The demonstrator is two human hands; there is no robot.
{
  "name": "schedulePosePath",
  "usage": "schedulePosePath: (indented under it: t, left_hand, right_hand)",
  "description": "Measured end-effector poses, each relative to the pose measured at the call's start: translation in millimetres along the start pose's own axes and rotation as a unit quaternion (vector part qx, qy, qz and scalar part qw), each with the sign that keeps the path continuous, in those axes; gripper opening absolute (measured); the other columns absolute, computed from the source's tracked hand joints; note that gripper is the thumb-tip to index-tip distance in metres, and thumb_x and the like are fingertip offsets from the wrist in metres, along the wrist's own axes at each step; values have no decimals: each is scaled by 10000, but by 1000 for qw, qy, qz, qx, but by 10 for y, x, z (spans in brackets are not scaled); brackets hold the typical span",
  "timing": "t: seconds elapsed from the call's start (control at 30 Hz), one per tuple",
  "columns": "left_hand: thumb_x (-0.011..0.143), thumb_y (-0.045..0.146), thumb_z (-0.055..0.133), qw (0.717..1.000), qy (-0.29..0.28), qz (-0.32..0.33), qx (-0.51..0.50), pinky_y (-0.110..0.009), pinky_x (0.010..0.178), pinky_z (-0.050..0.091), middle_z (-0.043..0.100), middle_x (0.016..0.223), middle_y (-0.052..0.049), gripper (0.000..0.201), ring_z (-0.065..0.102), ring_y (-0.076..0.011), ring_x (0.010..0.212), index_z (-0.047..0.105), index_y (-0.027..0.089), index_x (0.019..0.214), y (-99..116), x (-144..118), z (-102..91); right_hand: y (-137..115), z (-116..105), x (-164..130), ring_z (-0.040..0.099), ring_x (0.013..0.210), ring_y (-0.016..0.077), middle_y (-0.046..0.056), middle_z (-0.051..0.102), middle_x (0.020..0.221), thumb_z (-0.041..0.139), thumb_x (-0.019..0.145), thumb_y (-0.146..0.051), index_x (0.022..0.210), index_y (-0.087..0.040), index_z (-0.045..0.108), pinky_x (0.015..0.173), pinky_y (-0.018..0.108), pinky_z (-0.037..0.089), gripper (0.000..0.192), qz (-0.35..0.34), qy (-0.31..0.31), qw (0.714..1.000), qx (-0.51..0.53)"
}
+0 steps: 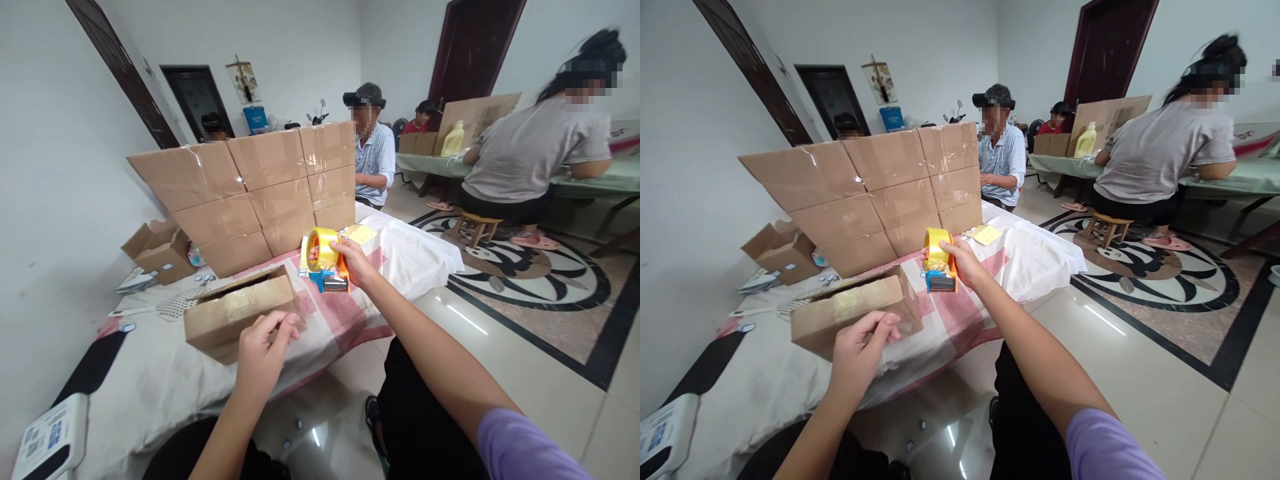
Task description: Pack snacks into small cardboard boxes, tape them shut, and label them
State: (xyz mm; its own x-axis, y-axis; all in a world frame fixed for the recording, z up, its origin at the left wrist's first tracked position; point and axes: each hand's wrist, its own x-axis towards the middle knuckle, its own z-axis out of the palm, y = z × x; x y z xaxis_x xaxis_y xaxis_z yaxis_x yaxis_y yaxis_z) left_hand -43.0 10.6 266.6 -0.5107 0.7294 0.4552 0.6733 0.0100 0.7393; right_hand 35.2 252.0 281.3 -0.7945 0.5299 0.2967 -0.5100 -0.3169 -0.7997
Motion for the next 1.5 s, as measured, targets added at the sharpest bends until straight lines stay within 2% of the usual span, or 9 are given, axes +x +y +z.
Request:
schedulePosePath:
  t: [0.17,0.47,0.57,0.67,0.77,1.0,1.17,1.3,1.5]
  left_hand:
    - [962,377,550,1000,12,1,-12,-213,596,450,644,632,31,305,596,-117,614,669,214,735,-21,10,-2]
    - [961,352,551,1000,23,9,-12,-243,696,498,674,671,14,309,642,-129,677,669,205,717,11,47,12]
    - [893,344,665,993,90,0,-72,-257,743,539,719,895,-19,147,692,-158,830,668,209,951,28,87,69]
    - [764,302,808,973,157,19,-168,-285,782,589,626,1268,-90,583,687,-216,1065,520,251,1269,43,138,148]
    - [729,257,837,961,180,48,-203,-344,903,596,499,1434,-117,733,597,-268,1267,442,288,1345,43,192,218]
    - [734,331,842,969,83,58,-224,-457,1078,511,412,1556,-129,821,473,-332,1401,402,313,1427,28,301,368]
    - [735,362,842,970,48,40,-235,-446,1079,510,396,1576,-124,857,495,-328,1384,385,324,1459,48,333,472]
    - [753,330,830,970,34,54,-237,-437,1076,515,446,1539,-108,810,510,-307,1374,405,327,1442,44,357,546]
    - [849,328,747,982,85,21,-170,-435,1007,541,581,1426,-113,610,558,-287,1316,481,281,1395,92,345,647]
  right_hand:
    - [-47,26,-58,665,586,142,42,738,719,853,669,-429,851,-144,702,602,243,549,371,-5,59,996,-67]
    - [-79,136,-165,710,693,190,53,754,791,833,684,-397,901,-169,709,668,295,579,339,15,-12,996,-92]
    - [-114,181,-235,717,731,208,56,752,797,824,687,-407,902,-173,710,663,298,572,338,22,-40,993,-105]
    - [-166,272,-337,716,763,215,55,748,804,821,682,-412,916,-178,710,647,286,560,349,38,-60,990,-126]
    - [-232,381,-443,711,760,222,62,743,816,800,692,-420,946,-181,705,620,289,553,362,66,-96,984,-133]
    - [-430,485,-608,707,791,276,93,730,795,788,622,-459,880,-173,698,656,360,570,396,102,-89,984,-115]
    - [-457,439,-677,706,772,287,97,719,773,801,567,-482,837,-171,699,691,392,575,424,99,-41,989,-106]
    - [-472,335,-710,696,707,243,89,730,791,793,667,-467,889,-164,710,693,379,571,384,90,-73,987,-114]
    - [-642,-102,-559,688,727,164,65,746,854,807,742,-364,985,-127,742,713,268,531,346,97,-106,960,-240]
